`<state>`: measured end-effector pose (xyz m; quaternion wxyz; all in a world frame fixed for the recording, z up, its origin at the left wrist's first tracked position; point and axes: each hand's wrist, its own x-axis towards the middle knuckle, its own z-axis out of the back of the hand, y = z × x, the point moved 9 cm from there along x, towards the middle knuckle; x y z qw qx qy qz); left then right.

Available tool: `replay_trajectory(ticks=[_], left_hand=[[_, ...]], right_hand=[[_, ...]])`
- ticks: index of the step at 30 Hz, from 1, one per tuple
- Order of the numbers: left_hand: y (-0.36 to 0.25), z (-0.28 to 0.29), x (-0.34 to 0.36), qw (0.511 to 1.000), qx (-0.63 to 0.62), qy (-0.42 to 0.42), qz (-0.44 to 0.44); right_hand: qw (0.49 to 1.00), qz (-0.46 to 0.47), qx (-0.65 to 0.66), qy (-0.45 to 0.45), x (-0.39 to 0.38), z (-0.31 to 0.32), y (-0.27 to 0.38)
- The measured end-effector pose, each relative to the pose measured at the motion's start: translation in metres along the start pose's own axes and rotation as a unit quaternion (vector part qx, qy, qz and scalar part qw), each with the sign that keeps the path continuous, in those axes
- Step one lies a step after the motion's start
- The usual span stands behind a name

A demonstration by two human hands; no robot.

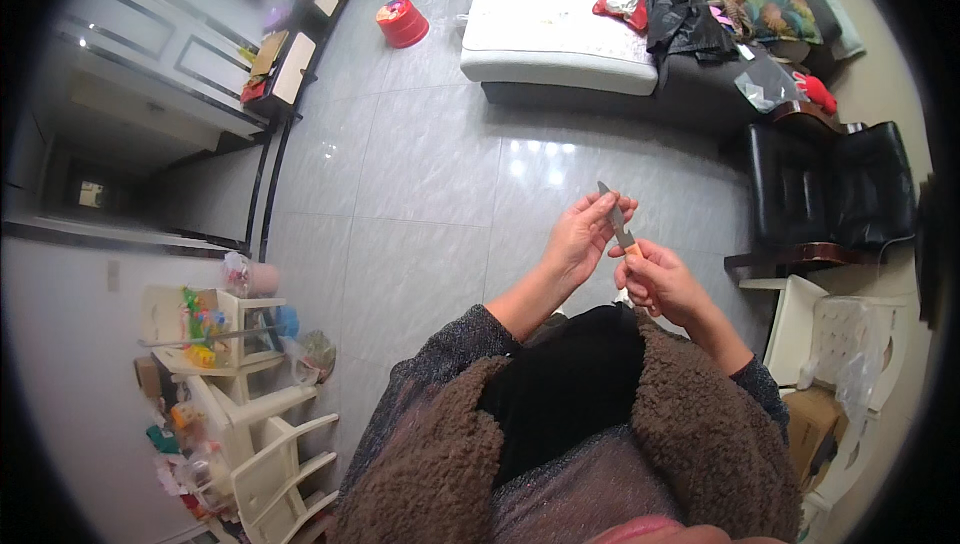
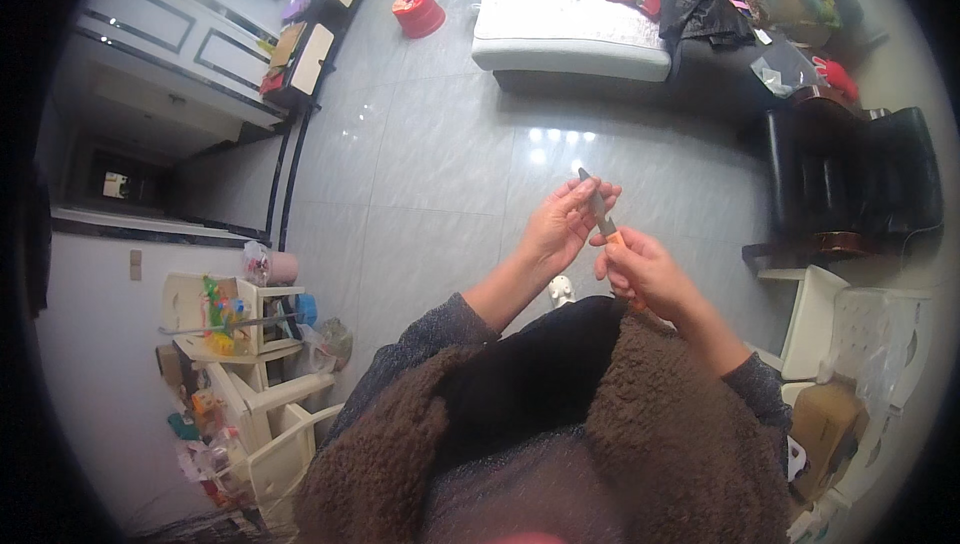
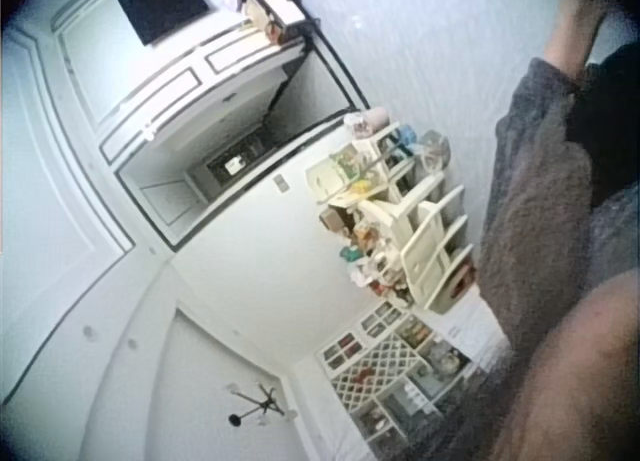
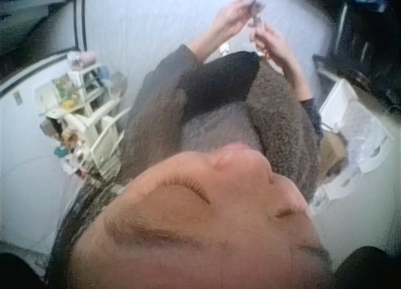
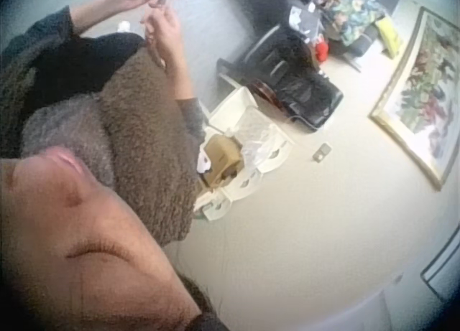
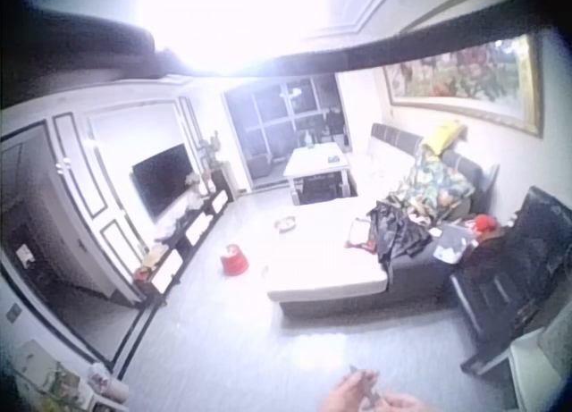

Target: The person sits on a stool and uses a small knife to peel ginger pieces from a bowl, placing the peeled ginger into a plastic bag on the floor.

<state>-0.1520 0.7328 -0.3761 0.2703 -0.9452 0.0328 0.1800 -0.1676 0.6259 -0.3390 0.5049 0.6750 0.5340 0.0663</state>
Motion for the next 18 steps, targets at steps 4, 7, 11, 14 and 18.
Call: replay_trajectory(ticks=[4,7,11,14,18], left_hand=[[-0.001,0.006,-0.002,1.000,0.011,-0.011,-0.005],[0.002,0.010,-0.001,1.000,0.021,-0.016,-0.008],[0.000,0.014,0.002,0.998,0.055,-0.005,-0.030],[-0.001,0.019,0.003,0.997,0.075,-0.007,-0.024],[0.001,0.023,0.004,0.998,0.061,-0.007,-0.019]], right_hand=[[1.000,-0.009,-0.005,0.018,-0.001,0.002,0.001],[1.000,-0.009,-0.018,0.020,-0.001,0.006,0.001],[0.999,-0.001,-0.049,-0.007,0.002,0.013,-0.002],[0.999,-0.011,-0.038,-0.007,0.002,0.015,-0.003],[1.000,-0.023,-0.013,-0.004,0.001,0.015,-0.004]])
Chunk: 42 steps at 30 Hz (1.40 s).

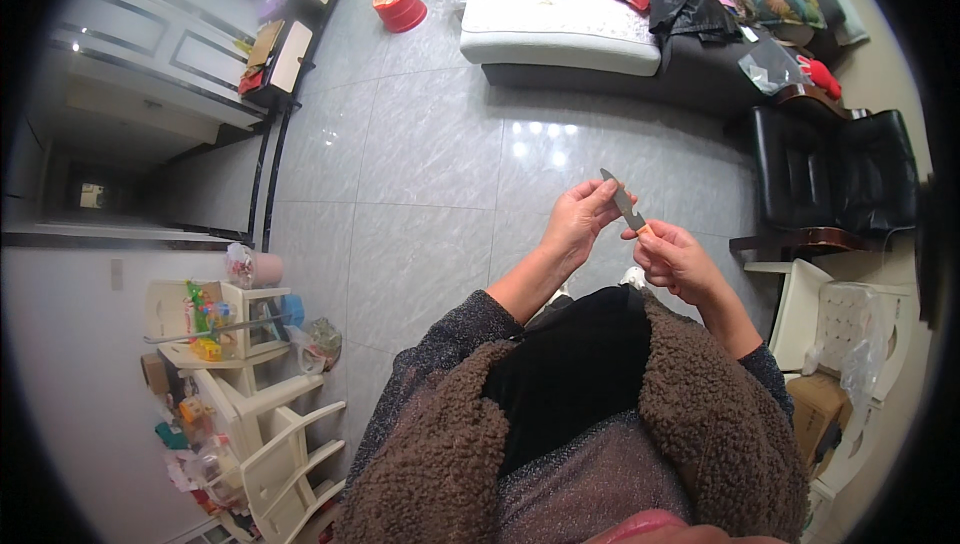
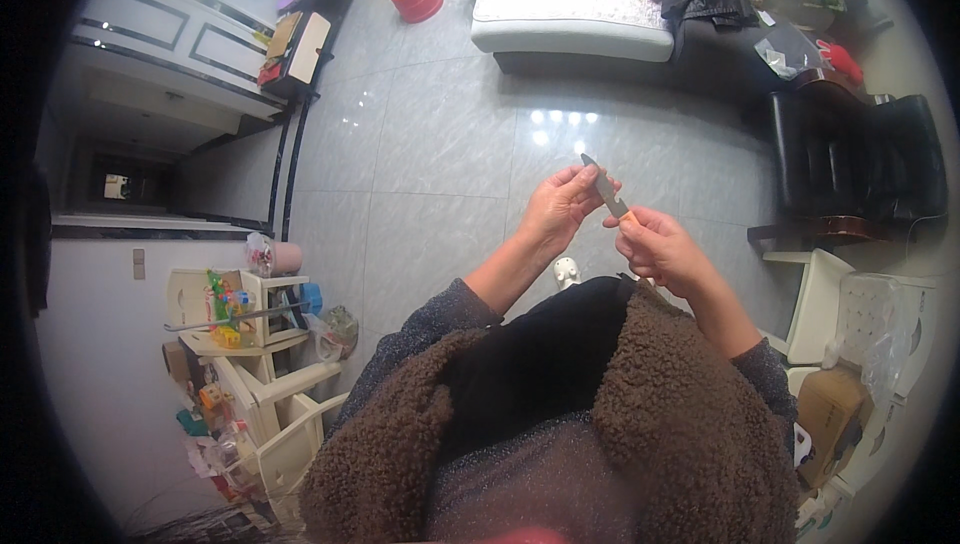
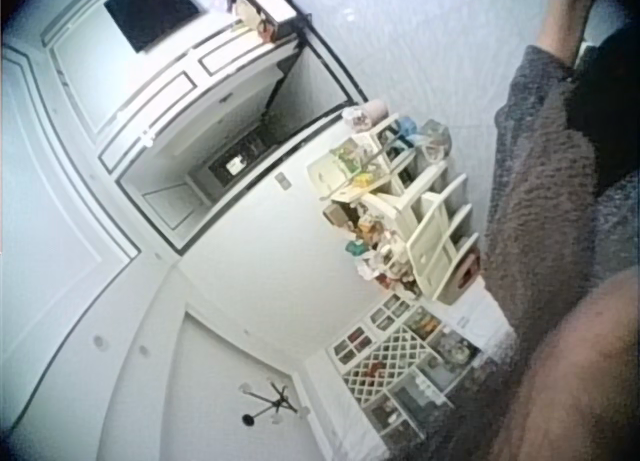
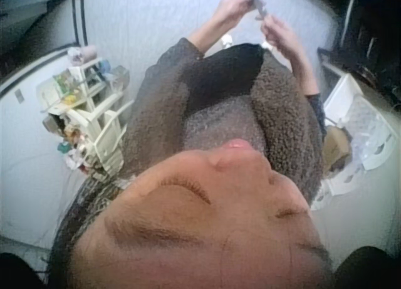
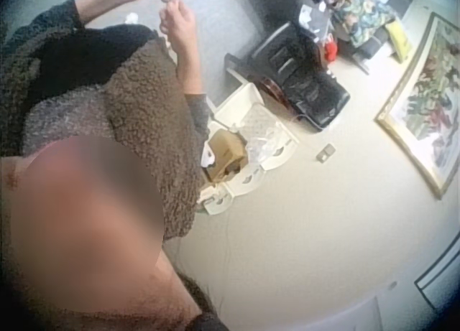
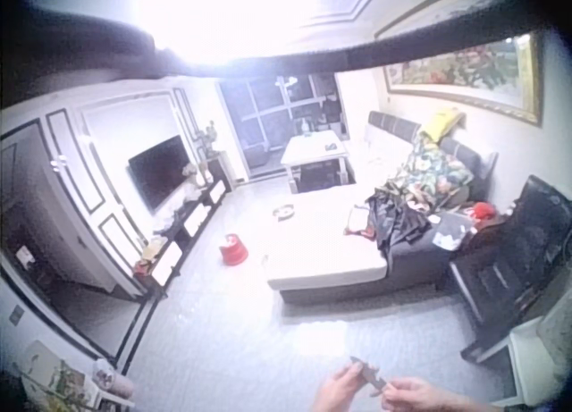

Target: The person sits on a stool and uses a small knife to peel ginger pieces from a bowl, placing the peeled ginger into a plastic bag on the floor.

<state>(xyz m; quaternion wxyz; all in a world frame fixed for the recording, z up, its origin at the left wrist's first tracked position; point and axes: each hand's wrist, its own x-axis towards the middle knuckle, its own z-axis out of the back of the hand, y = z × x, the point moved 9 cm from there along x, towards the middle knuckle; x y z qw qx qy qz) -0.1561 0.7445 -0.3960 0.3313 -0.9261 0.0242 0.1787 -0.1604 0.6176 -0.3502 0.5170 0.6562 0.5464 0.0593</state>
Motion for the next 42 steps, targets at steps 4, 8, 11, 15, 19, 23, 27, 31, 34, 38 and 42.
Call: replay_trajectory(ticks=[4,8,11,15,19,23,27,31,34,38,42], left_hand=[[-0.002,0.011,-0.001,1.000,-0.011,-0.018,-0.022],[-0.009,0.020,0.000,1.000,-0.015,-0.007,-0.027],[-0.002,0.013,0.000,0.999,-0.028,0.030,0.013],[0.011,0.001,-0.004,0.998,-0.033,0.036,0.031],[0.014,-0.004,-0.007,0.998,-0.011,0.053,0.045],[0.013,-0.007,-0.008,0.998,-0.011,0.056,0.041],[0.010,-0.012,-0.009,0.998,-0.026,0.049,0.033],[0.011,-0.018,-0.007,0.998,0.024,0.057,0.018],[0.013,-0.018,-0.006,0.997,0.048,0.062,0.013],[0.015,-0.011,-0.006,0.997,0.045,0.053,0.027],[0.008,-0.004,-0.009,0.998,0.003,0.061,0.022]], right_hand=[[1.000,0.014,0.006,-0.013,-0.002,0.003,0.002],[0.999,0.040,0.013,-0.030,-0.004,0.013,0.013],[0.999,0.039,0.021,-0.016,-0.004,0.011,0.014],[0.999,0.039,0.036,0.012,-0.001,0.004,0.012],[0.999,0.029,0.043,0.004,0.002,0.005,0.009],[0.999,0.026,0.046,0.004,0.002,0.006,0.008],[0.998,0.025,0.052,0.016,0.003,0.004,0.008],[0.999,0.021,0.027,0.002,0.006,0.006,0.005],[1.000,0.023,0.008,-0.002,0.006,0.004,0.002],[0.999,0.032,0.027,-0.008,0.006,0.006,0.004],[0.998,0.034,0.058,-0.023,0.003,0.012,0.008]])
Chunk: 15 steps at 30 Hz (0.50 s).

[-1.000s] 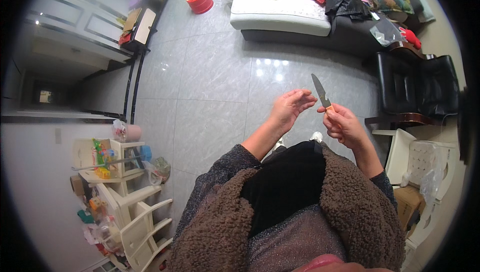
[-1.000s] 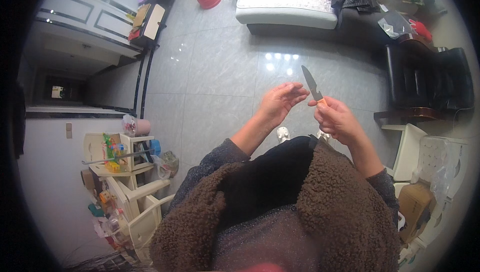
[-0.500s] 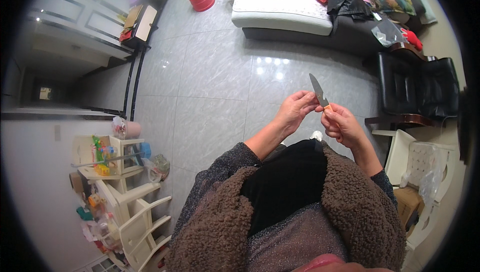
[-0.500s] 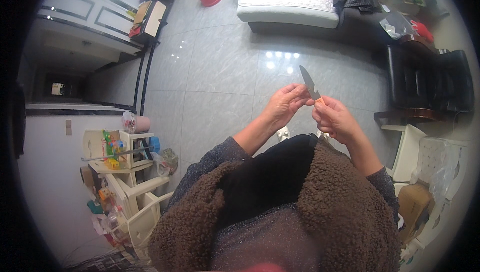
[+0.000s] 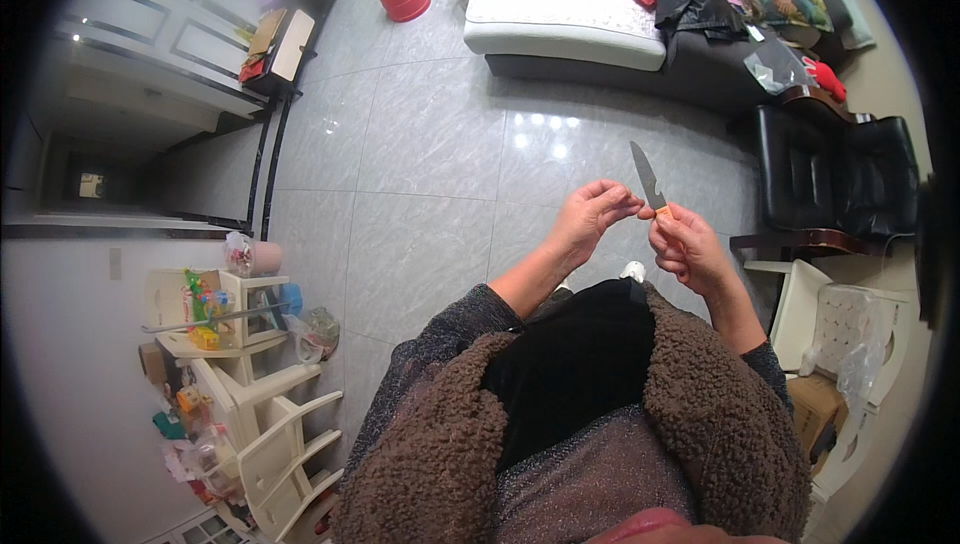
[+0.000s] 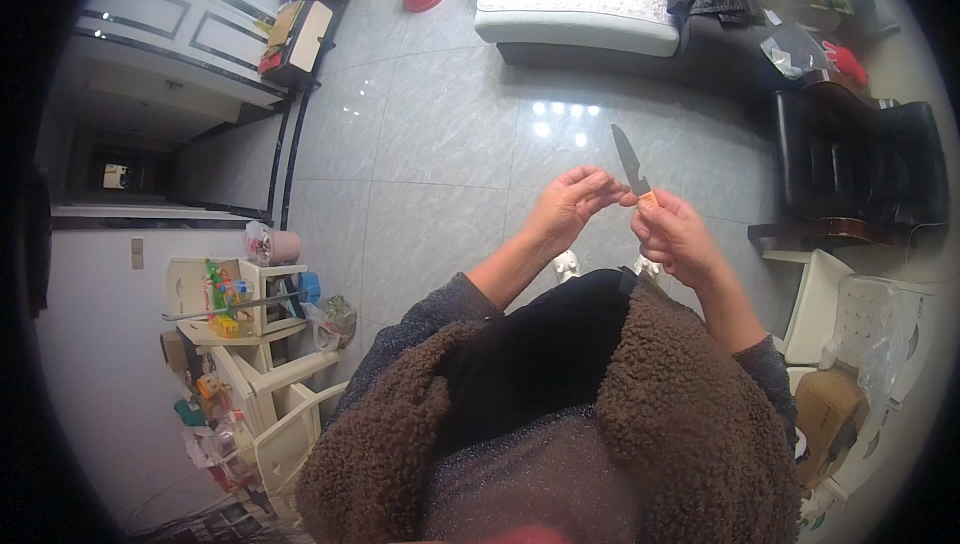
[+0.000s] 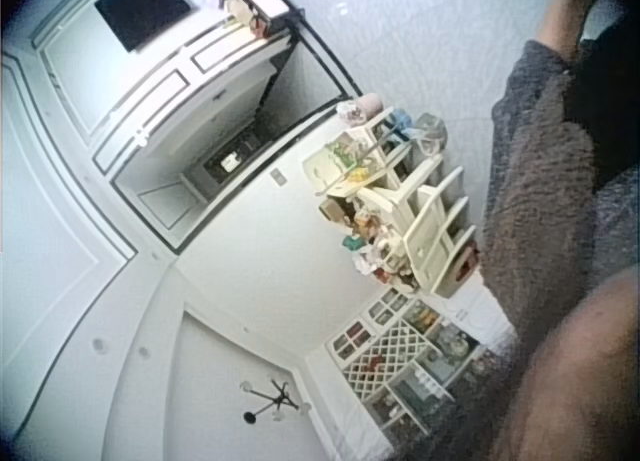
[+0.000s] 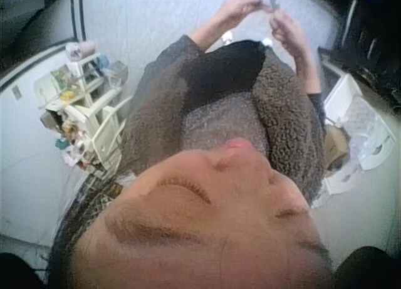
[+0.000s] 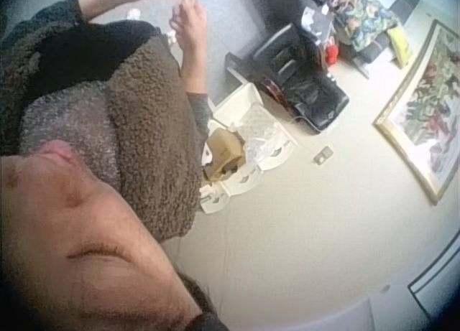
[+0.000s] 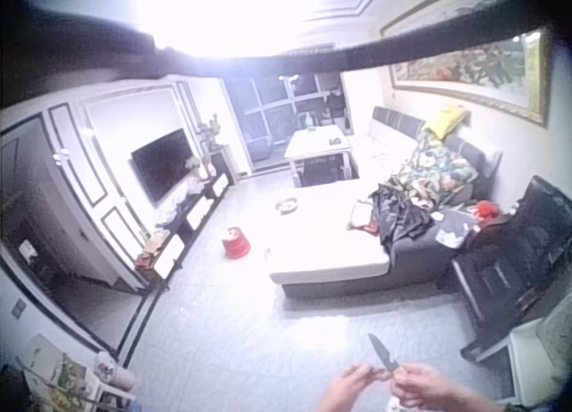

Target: The person sits on a stool and uses a small knife to peel ginger pieces from a bowl, placing the peeled ginger into a plastic bag on the floor.

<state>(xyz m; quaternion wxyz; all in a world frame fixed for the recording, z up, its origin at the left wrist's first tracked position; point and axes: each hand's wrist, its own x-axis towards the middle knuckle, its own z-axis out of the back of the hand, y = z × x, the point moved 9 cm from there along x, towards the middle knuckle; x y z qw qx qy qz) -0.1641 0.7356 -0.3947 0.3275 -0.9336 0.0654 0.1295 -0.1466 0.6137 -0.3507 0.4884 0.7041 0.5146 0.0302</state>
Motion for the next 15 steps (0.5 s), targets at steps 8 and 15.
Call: replay_trajectory(ticks=[8,15], left_hand=[[-0.014,0.006,0.016,0.998,-0.001,-0.011,-0.056],[-0.022,0.007,0.014,0.997,-0.038,-0.008,-0.060]], right_hand=[[0.998,-0.027,-0.036,0.043,-0.004,-0.014,-0.004],[0.997,-0.038,-0.052,0.044,-0.003,-0.017,-0.012]])
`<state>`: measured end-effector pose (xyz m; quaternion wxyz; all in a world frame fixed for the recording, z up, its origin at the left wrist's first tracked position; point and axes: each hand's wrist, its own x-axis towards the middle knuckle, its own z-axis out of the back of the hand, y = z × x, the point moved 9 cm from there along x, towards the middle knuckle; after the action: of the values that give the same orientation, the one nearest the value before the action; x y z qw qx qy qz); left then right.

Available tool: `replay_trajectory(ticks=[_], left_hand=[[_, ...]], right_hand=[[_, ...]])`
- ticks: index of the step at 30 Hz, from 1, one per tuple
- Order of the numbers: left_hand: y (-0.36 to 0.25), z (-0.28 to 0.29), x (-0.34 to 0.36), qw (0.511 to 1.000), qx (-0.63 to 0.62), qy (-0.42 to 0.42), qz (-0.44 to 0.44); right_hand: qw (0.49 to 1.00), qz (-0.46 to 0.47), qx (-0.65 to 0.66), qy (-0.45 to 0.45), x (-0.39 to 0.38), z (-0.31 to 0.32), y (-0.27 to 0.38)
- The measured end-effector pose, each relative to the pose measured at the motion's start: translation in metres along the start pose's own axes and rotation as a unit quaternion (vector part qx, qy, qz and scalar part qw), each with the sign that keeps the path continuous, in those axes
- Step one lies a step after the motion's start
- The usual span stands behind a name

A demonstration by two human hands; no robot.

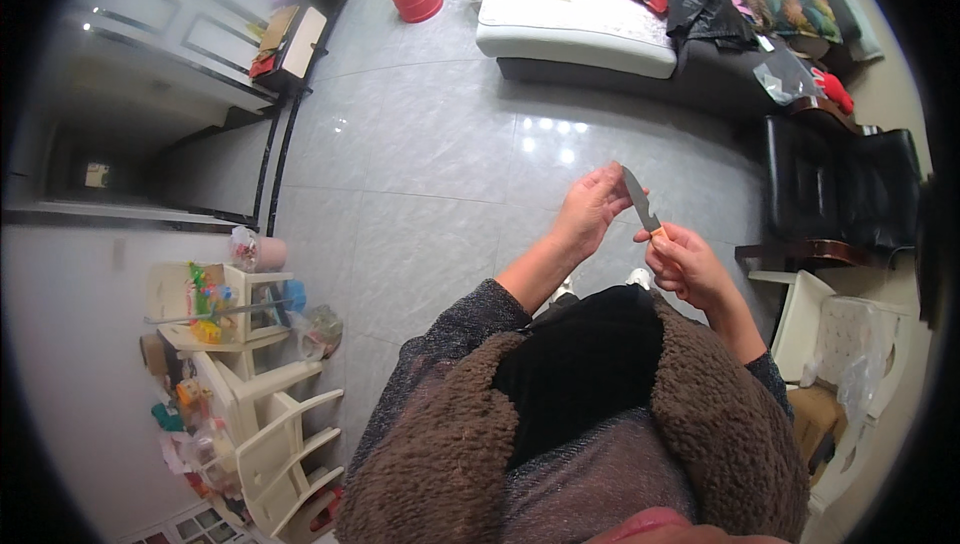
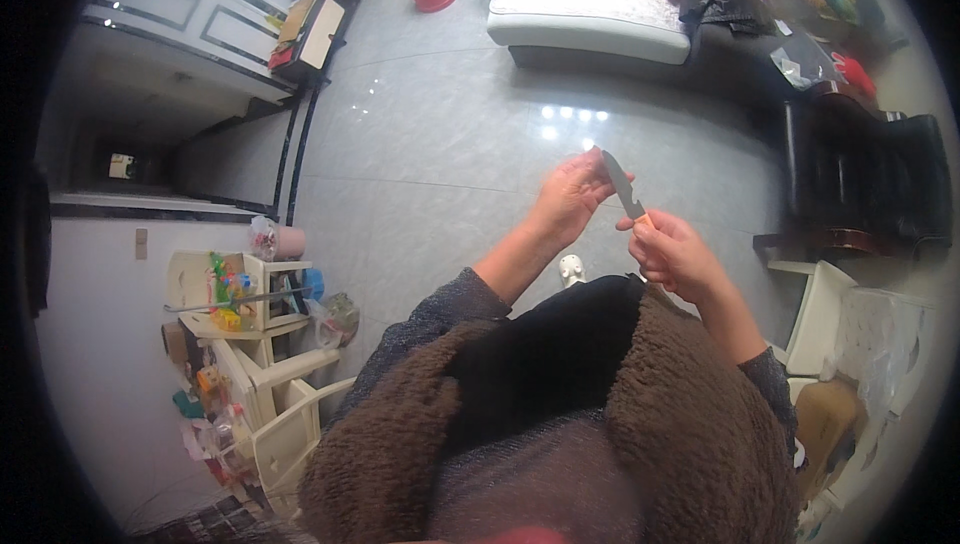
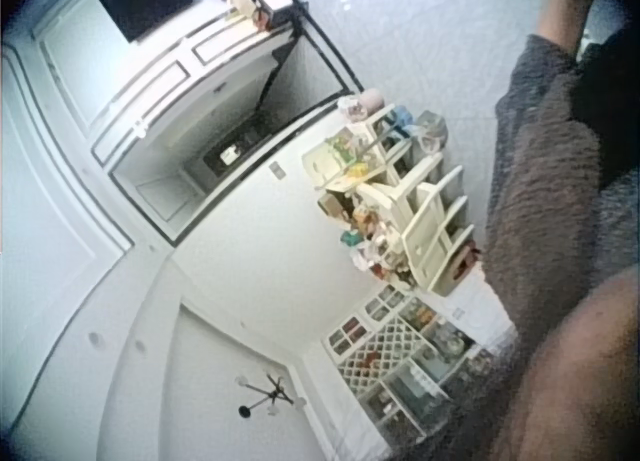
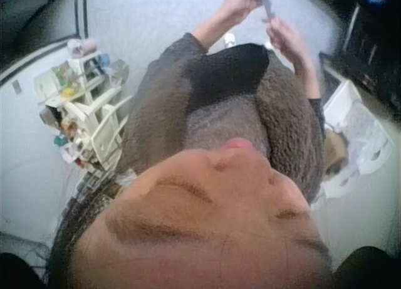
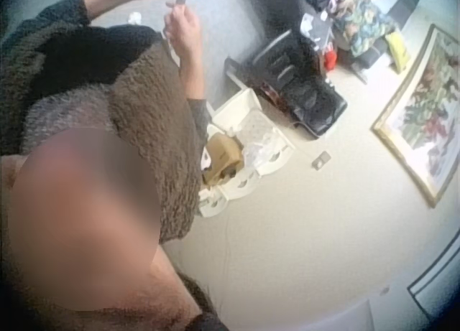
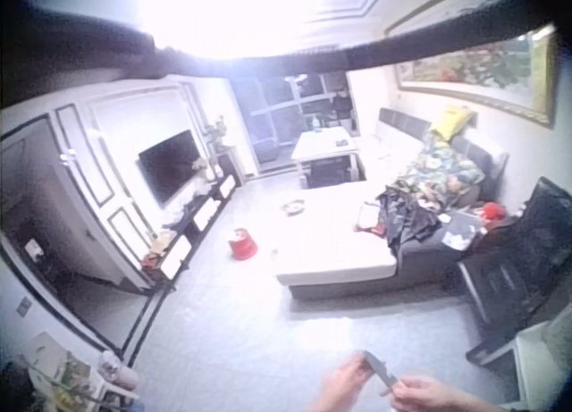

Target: The person sits on a stool and uses a small knife to peel ginger pieces from a bowl, placing the peeled ginger into a plastic bag on the floor.

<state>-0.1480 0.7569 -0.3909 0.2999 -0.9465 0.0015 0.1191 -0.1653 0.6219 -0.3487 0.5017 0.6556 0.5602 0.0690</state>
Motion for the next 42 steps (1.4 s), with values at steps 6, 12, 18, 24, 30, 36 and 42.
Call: replay_trajectory(ticks=[6,12,18,24,30,36,42], left_hand=[[-0.002,-0.001,-0.001,0.998,0.055,-0.021,-0.030],[-0.009,0.026,0.000,0.995,0.045,-0.075,-0.053],[-0.003,0.031,0.000,0.999,-0.016,-0.032,-0.003],[0.010,0.007,-0.014,0.999,-0.023,0.022,0.023],[0.009,0.001,-0.019,0.999,0.013,0.024,0.033],[0.010,0.002,-0.021,0.999,0.015,0.013,0.036],[0.009,-0.002,-0.021,0.999,0.008,0.002,0.034]], right_hand=[[1.000,-0.009,-0.019,-0.018,0.001,0.000,-0.004],[1.000,-0.005,-0.013,-0.014,-0.001,-0.005,-0.003],[0.999,0.027,-0.023,-0.011,0.005,-0.009,0.008],[0.998,0.047,0.032,0.019,0.011,-0.016,0.012],[0.998,0.041,0.035,0.017,0.013,-0.011,0.007],[0.998,0.042,0.043,0.009,0.013,-0.009,0.003],[0.998,0.030,0.046,0.001,0.012,-0.007,0.000]])
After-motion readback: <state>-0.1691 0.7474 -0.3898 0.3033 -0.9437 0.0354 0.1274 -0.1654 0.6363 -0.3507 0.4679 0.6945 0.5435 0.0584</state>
